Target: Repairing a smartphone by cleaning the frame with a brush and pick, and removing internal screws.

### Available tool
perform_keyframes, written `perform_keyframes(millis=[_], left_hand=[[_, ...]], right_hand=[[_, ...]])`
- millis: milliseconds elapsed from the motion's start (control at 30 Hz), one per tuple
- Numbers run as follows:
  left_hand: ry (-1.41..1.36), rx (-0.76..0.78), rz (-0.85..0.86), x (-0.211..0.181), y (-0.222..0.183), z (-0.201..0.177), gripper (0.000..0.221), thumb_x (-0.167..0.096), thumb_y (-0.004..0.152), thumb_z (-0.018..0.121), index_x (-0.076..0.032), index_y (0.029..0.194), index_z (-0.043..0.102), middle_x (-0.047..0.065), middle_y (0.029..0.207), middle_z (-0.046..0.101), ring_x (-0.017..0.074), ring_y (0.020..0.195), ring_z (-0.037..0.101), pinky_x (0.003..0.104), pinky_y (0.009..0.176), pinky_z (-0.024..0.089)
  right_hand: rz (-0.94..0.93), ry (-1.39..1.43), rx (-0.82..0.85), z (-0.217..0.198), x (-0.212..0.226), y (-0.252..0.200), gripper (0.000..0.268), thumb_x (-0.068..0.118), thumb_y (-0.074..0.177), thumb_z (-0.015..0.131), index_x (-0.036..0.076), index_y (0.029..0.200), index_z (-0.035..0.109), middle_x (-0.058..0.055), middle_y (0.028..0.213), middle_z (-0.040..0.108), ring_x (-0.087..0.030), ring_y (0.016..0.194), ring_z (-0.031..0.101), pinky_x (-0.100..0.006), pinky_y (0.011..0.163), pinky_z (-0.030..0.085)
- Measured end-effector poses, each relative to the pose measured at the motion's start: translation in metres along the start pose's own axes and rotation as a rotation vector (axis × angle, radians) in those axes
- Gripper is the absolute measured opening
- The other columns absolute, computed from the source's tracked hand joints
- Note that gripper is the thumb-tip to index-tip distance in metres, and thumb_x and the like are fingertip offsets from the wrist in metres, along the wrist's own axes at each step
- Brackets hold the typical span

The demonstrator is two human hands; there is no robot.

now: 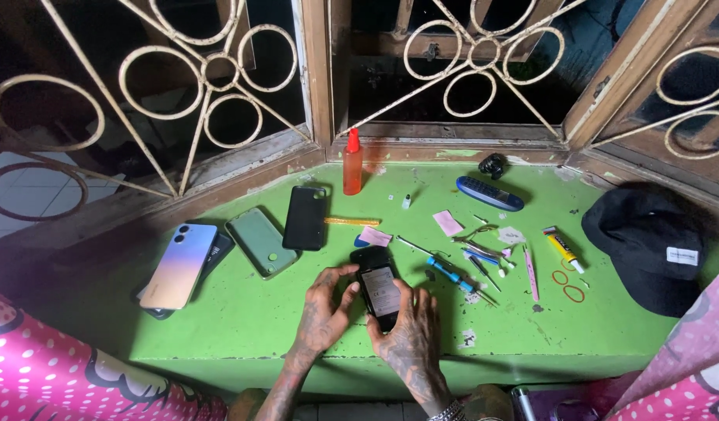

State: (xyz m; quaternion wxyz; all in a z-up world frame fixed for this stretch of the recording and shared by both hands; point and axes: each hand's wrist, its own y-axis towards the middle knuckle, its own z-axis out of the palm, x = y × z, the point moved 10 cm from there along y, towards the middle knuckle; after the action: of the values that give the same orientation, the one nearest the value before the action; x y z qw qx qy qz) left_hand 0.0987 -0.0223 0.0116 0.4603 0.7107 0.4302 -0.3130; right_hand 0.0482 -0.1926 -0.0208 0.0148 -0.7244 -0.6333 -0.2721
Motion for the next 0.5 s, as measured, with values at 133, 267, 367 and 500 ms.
perform_keyframes(millis=[133,267,367,500], left_hand=[[0.002,-0.052,0.015,0.007,0.002,-0.003,0.034,-0.021,0.096,0.061,-0.006,0.125,0.065,0.012,0.125,0.069,0.0285,0.121,0.065,0.044,0.105,0.052],[0.029,-0.076,0.011,0.008,0.006,-0.003,0.033,-0.012,0.091,0.066,-0.005,0.123,0.065,0.013,0.125,0.068,0.0289,0.120,0.064,0.046,0.105,0.054],[0.154,-0.080,-0.011,0.010,0.011,-0.003,0.035,-0.012,0.088,0.070,-0.006,0.123,0.065,0.012,0.126,0.066,0.0293,0.121,0.061,0.048,0.105,0.051],[0.449,-0.089,-0.031,0.048,0.020,0.004,0.057,-0.023,0.086,0.074,-0.015,0.140,0.058,0.013,0.129,0.065,0.0349,0.118,0.056,0.051,0.099,0.046]], right_hand=[[-0.031,0.086,0.078,0.001,-0.009,0.008,0.085,0.050,0.069,0.082,0.016,0.140,0.050,-0.011,0.112,0.055,-0.030,0.108,0.051,-0.045,0.087,0.049],[-0.205,0.205,0.082,-0.010,-0.003,0.013,0.085,0.048,0.071,0.086,0.013,0.139,0.049,-0.010,0.108,0.058,-0.026,0.104,0.053,-0.043,0.090,0.046],[-0.256,0.256,0.105,-0.001,-0.010,0.017,0.085,0.045,0.070,0.088,0.013,0.139,0.049,-0.009,0.109,0.057,-0.026,0.104,0.052,-0.043,0.089,0.046],[-0.321,0.343,0.162,-0.008,-0.004,0.021,0.082,0.036,0.073,0.089,0.013,0.140,0.049,-0.010,0.115,0.055,-0.028,0.112,0.051,-0.044,0.096,0.047]])
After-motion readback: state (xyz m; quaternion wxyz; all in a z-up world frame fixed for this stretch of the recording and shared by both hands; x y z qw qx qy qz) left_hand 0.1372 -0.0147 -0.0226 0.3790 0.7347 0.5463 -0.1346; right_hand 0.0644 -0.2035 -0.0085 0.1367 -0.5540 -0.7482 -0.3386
